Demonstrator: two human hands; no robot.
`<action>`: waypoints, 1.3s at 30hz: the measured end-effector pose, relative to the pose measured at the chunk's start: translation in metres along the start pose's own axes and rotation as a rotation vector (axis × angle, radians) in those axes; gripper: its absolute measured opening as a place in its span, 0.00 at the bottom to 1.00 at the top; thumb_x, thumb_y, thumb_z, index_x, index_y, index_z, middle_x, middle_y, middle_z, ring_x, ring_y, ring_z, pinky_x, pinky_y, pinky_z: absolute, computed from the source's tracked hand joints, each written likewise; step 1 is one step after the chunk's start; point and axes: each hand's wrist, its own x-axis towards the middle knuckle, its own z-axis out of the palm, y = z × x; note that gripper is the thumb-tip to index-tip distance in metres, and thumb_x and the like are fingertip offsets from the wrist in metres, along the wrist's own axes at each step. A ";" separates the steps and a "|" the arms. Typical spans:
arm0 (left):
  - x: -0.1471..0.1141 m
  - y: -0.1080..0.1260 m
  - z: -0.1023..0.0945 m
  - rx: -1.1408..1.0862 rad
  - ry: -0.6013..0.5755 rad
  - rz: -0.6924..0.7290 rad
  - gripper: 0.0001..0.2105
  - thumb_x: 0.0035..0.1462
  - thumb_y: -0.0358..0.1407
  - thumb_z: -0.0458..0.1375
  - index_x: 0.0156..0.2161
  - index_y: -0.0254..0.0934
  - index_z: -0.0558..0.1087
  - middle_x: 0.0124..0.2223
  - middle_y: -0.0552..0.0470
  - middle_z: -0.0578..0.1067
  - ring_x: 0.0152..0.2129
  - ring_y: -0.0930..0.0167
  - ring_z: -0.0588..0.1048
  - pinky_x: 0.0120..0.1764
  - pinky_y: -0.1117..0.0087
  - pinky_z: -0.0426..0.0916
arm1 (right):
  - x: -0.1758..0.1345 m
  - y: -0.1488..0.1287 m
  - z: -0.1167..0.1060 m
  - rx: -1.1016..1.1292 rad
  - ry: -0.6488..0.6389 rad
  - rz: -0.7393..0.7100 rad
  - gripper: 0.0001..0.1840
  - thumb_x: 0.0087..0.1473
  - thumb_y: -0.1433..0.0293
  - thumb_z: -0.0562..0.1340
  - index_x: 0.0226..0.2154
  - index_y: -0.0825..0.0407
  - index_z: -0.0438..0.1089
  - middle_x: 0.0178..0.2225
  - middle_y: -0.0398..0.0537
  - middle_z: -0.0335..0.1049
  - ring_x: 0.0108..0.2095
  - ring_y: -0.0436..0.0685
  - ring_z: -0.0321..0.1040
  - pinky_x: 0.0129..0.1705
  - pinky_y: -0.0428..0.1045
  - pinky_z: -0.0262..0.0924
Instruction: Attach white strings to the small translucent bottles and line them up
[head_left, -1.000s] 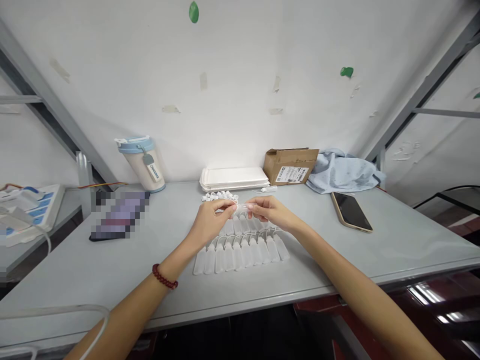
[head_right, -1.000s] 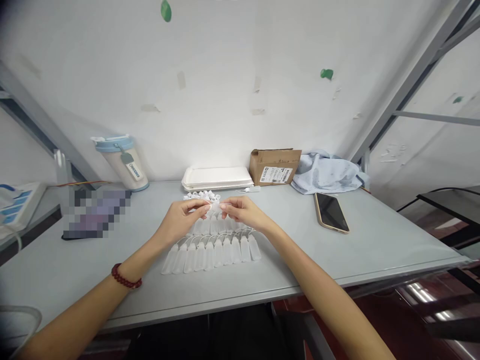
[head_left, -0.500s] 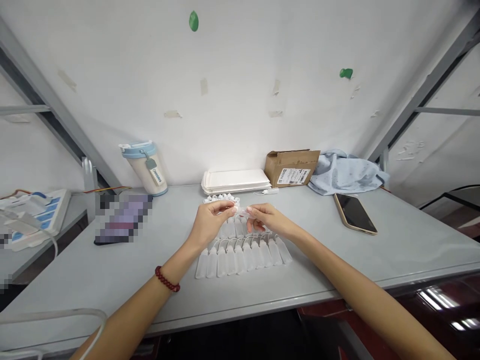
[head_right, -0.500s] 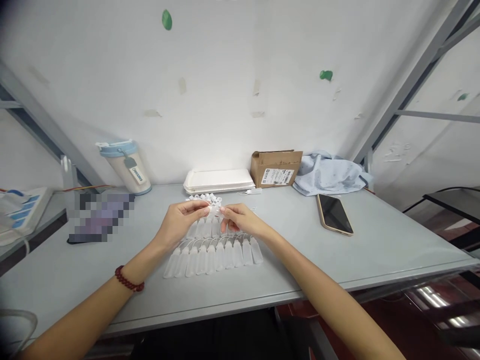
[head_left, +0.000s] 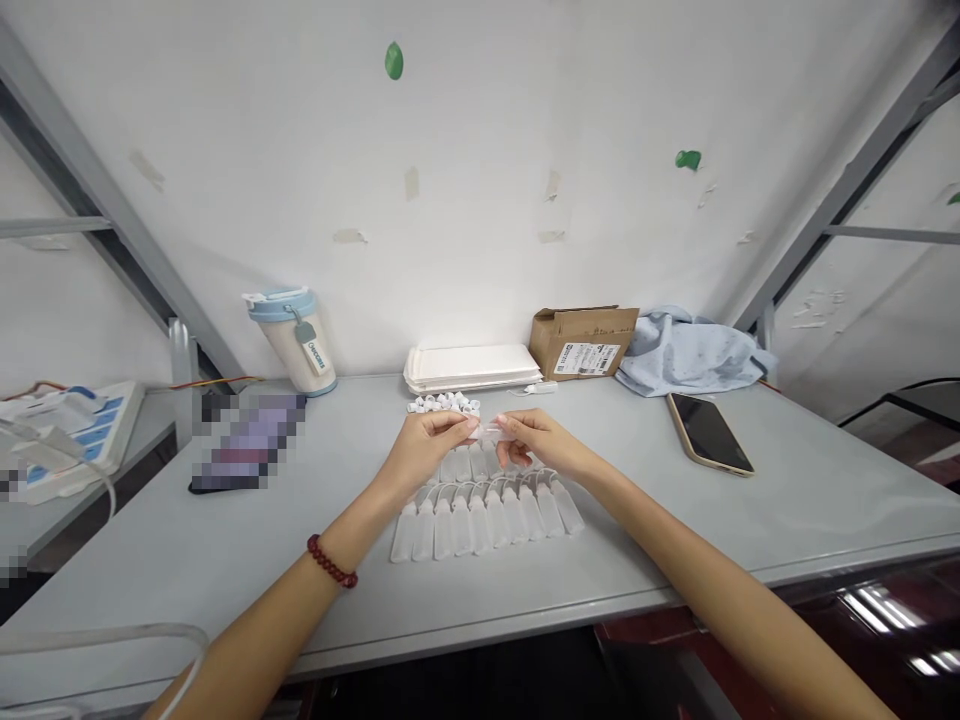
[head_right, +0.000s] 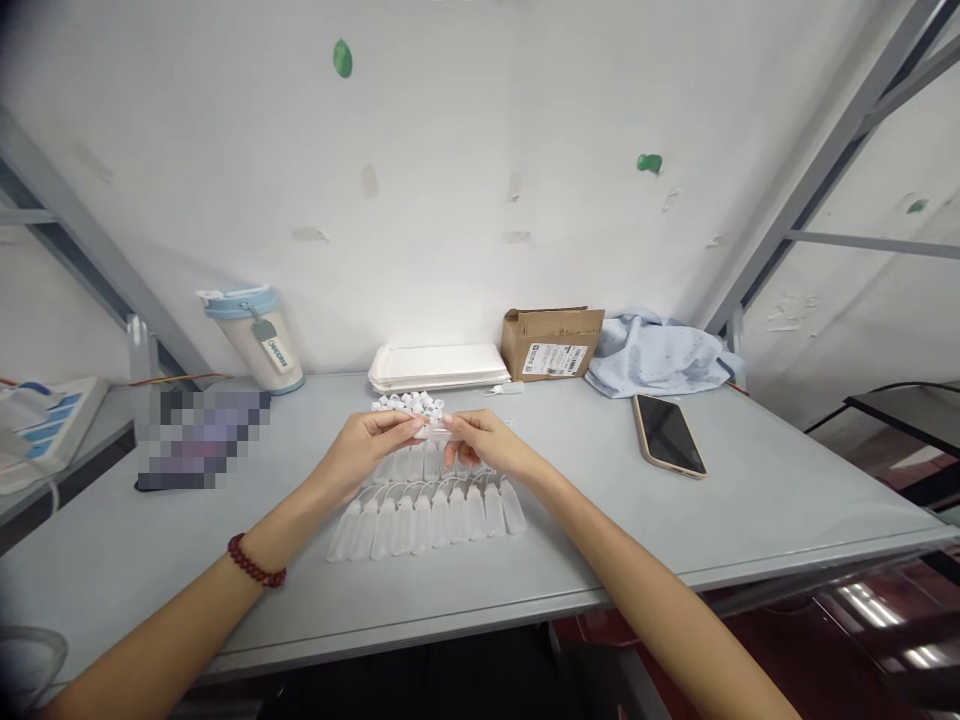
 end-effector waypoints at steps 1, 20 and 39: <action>0.000 -0.001 0.000 -0.005 -0.017 -0.014 0.12 0.48 0.42 0.63 0.32 0.34 0.78 0.37 0.49 0.78 0.37 0.68 0.75 0.45 0.65 0.70 | 0.000 0.000 0.000 -0.003 0.000 0.001 0.24 0.55 0.51 0.54 0.27 0.56 0.63 0.20 0.45 0.68 0.17 0.45 0.51 0.20 0.45 0.45; 0.002 -0.003 -0.002 0.197 -0.062 0.078 0.13 0.43 0.42 0.64 0.33 0.35 0.77 0.33 0.49 0.77 0.24 0.72 0.72 0.28 0.70 0.72 | 0.000 0.000 0.000 0.008 0.023 0.049 0.25 0.55 0.50 0.53 0.26 0.55 0.63 0.15 0.41 0.64 0.13 0.45 0.52 0.18 0.44 0.46; -0.002 0.002 -0.001 0.306 -0.118 0.059 0.16 0.51 0.47 0.57 0.28 0.34 0.76 0.29 0.49 0.77 0.20 0.73 0.70 0.23 0.73 0.68 | -0.001 -0.004 -0.003 0.028 0.063 0.047 0.23 0.56 0.52 0.53 0.29 0.56 0.67 0.14 0.41 0.65 0.12 0.44 0.50 0.16 0.43 0.47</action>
